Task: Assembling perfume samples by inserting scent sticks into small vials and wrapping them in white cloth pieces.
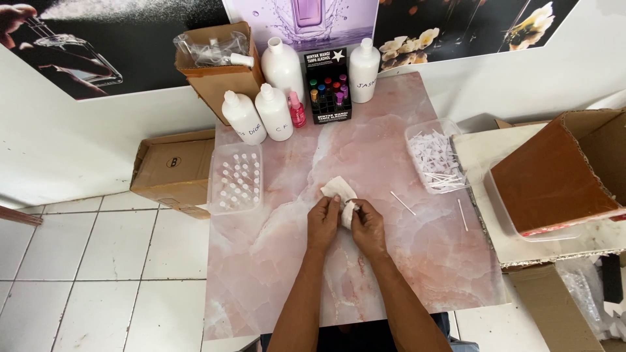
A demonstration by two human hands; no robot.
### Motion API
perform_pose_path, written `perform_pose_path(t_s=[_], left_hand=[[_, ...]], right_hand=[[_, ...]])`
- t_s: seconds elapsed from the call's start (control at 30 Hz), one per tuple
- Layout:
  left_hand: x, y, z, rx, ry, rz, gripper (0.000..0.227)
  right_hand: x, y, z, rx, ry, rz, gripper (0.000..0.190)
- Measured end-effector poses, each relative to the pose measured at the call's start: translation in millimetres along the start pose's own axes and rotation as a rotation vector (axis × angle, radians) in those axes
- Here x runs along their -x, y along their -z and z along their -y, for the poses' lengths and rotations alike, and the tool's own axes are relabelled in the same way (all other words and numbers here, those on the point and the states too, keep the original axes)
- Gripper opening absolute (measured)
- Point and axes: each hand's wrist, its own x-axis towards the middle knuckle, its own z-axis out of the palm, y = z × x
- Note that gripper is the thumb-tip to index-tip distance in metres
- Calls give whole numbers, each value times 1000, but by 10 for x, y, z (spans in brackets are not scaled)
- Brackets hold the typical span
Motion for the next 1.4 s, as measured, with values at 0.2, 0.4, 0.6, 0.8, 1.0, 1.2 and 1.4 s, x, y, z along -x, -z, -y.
perform_pose_path(t_s=[0.2,0.4,0.6,0.8,1.0,1.2,1.4], left_hand=[[101,16,-197,-50,6,91,36],[75,91,-110,149,-18,150,11],[111,78,-186,194,-16,118,24],[161,-29,-50,37,-212,-20,23],[202,-25,11,-85,-332,-21,21],[216,7,-39,17,-281,35,45],[209,17,-107,76,-220,24,34]], right_hand=[[-26,45,-113,-45,-86,-33,21],[-137,-5,131,129,-249,-10,16],[-223,50,-236,152,-340,-16,22],[-218,34,-62,130,-345,-38,18],[-139,1,102,92,-295,-46,11],[-62,-26,219,126,-6,-35,8],[-80,18,182,95,42,55,13]])
